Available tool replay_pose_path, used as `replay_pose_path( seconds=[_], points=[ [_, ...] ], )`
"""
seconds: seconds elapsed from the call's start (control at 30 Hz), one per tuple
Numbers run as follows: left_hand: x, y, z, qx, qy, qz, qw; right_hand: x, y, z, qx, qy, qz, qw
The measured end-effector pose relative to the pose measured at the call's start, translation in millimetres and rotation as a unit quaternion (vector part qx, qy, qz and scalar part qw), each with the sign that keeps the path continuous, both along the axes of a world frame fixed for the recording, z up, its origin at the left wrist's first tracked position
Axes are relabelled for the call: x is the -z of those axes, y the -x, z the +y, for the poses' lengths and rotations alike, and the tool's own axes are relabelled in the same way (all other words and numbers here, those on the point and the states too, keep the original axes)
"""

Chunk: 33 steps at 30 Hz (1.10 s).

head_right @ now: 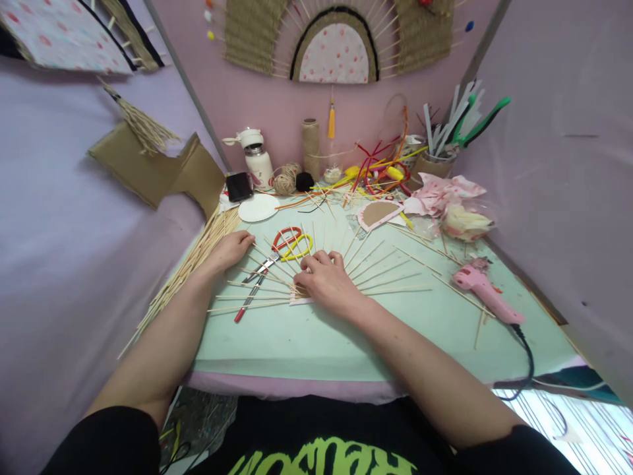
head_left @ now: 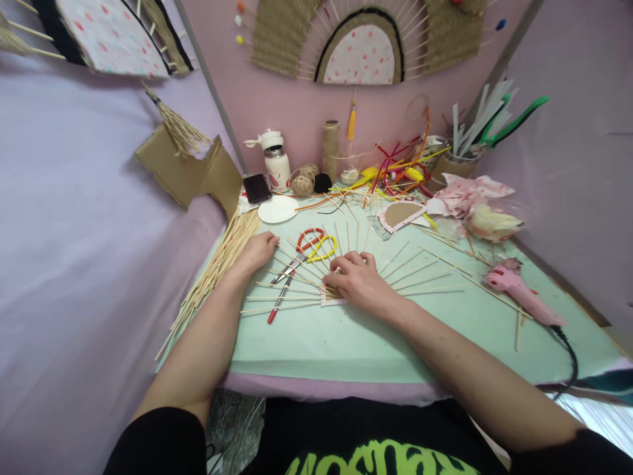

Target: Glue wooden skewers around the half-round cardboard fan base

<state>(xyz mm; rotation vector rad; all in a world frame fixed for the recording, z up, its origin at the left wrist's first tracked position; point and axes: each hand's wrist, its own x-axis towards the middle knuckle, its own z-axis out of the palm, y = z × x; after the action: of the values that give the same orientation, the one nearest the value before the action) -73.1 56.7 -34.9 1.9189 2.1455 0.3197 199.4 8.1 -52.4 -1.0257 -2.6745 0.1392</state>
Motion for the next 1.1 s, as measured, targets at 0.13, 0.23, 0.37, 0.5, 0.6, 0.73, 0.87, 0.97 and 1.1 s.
replay_pose_path(
  seconds=[0.13,0.23,0.37,0.5,0.6,0.73,0.87,0.97,1.1],
  points=[
    [1.3,0.7,0.6,0.001,-0.004,-0.002,1.000,0.0,0.1,0.3,0.000,0.003,0.001,1.000],
    [2.4,1.6,1.1,0.004,-0.008,-0.007,1.000,1.3,0.7,0.7,0.001,0.004,0.010,1.000],
    [2.8,2.7,1.4,0.005,-0.010,-0.016,1.000,1.5,1.4,0.2,0.008,-0.002,0.023,1.000],
    [2.8,4.0,0.9,0.002,-0.011,-0.024,1.000,-0.4,-1.1,-0.5,0.013,-0.007,0.024,1.000],
    [3.0,4.7,0.6,0.002,-0.014,-0.028,1.000,-0.1,-4.2,-0.9,0.017,-0.013,0.026,0.999],
    [2.8,4.8,0.8,0.005,-0.020,-0.030,0.999,2.5,-6.8,-1.7,0.016,-0.014,0.030,0.999],
    [2.3,4.6,1.0,0.008,-0.022,-0.030,0.999,3.4,-6.6,-2.5,0.013,-0.008,0.042,0.999],
    [2.3,4.9,0.9,0.009,-0.021,-0.029,0.999,2.7,-6.0,-3.0,0.010,-0.008,0.043,0.999],
    [2.6,5.5,0.8,0.011,-0.018,-0.029,0.999,2.5,-5.5,-3.3,0.004,-0.007,0.042,0.999]
  ],
)
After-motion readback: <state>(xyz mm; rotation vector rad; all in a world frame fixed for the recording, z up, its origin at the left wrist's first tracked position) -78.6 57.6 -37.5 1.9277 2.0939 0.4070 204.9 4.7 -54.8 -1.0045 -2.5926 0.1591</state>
